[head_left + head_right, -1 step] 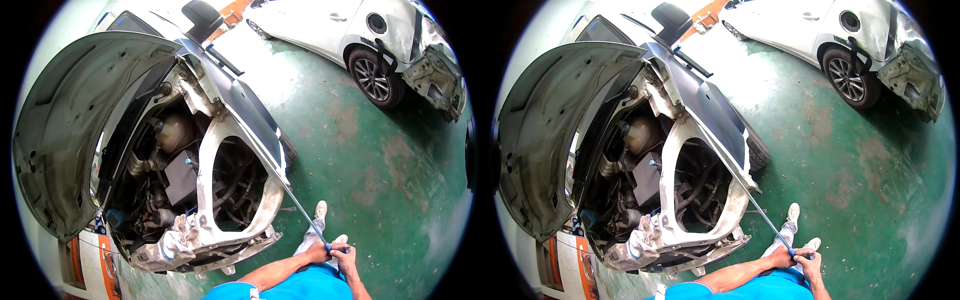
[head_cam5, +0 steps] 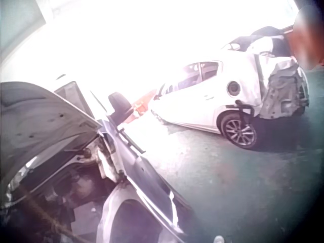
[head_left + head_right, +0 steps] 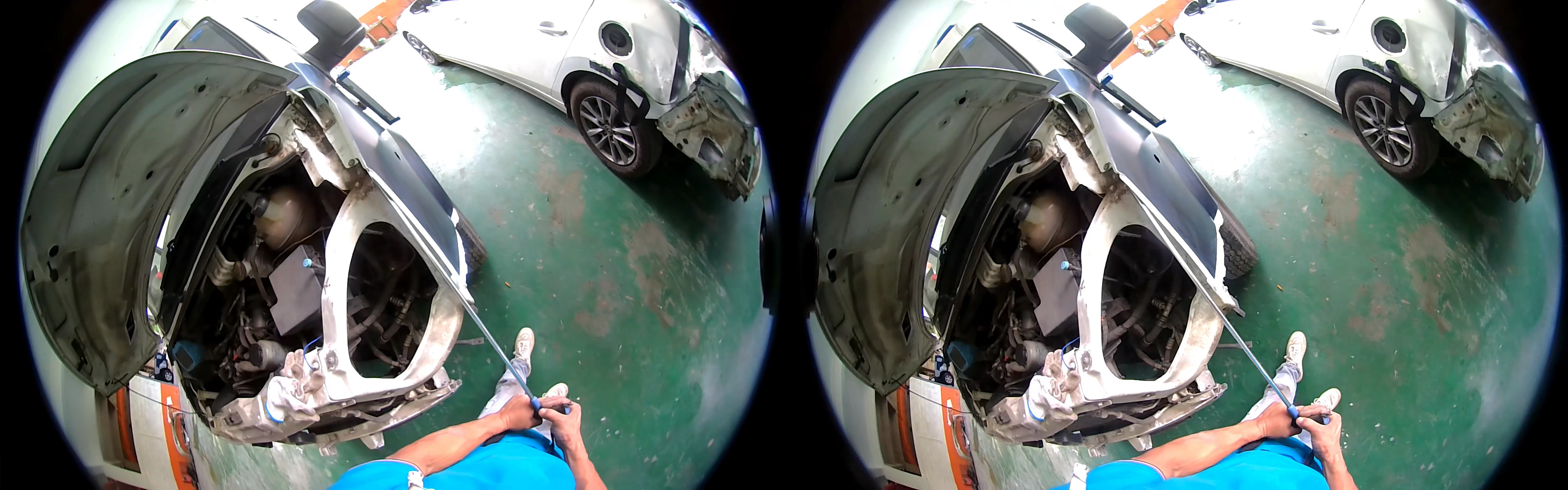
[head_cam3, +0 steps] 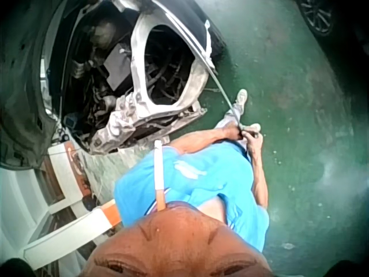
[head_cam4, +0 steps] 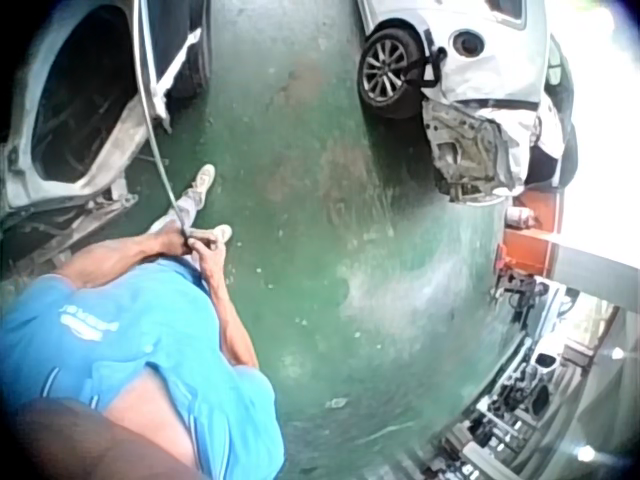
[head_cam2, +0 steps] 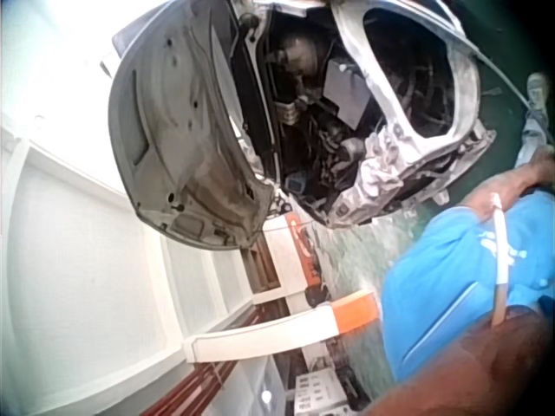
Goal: The person uses a pry bar to adjust and align the front fender of a white car with its hood open. Another person assists by holding the fender while the first person applies leverage with the tool. The fender is repeatedly repositioned and checked for fit.
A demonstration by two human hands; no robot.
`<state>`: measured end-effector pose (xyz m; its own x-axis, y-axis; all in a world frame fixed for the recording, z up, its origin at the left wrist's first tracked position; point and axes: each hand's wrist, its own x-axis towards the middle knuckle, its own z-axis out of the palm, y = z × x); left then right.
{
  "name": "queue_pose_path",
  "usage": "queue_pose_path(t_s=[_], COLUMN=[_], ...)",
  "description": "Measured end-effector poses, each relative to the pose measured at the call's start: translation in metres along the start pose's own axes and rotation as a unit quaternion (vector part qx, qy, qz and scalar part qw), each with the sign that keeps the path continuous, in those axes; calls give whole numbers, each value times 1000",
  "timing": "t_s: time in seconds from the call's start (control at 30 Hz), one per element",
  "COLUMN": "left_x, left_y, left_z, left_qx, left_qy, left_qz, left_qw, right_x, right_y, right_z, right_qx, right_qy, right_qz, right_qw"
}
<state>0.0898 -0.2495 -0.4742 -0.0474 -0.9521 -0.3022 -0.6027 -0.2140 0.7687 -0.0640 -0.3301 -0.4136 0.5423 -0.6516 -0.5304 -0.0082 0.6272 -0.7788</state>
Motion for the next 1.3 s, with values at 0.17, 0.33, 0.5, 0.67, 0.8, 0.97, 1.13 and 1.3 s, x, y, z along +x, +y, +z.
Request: queue_pose_path(t_s=[0.17,0.33,0.5,0.67,0.8,0.97,1.13,1.3], left_x=[-2,5,-4,1,4,7,17,24], left_y=[16,7,-14,-9,-13,-18,-47,-67], left_z=[-6,14,29,23,24,20,15,14], left_qx=[-31,19,75,61,73,71,42,63], left_qy=[34,55,28,18,18,34,22,14], left_qz=[-25,-76,-83,-108,-151,-180,-211,-231], left_qw=[999,995,993,992,986,981,976,971], right_x=[3,13,16,25,33,49,71,89], right_y=[-3,-11,2,18,19,37,54,66], right_z=[-5,-12,-17,-25,-24,-25,-13,-9], right_qx=[20,48,10,17,40,61,105,126], right_qy=[-11,-53,-84,-70,-88,-98,-42,-33], right_qz=[39,8,-37,-15,-14,26,84,117], right_qw=[999,997,996,997,995,993,990,985])
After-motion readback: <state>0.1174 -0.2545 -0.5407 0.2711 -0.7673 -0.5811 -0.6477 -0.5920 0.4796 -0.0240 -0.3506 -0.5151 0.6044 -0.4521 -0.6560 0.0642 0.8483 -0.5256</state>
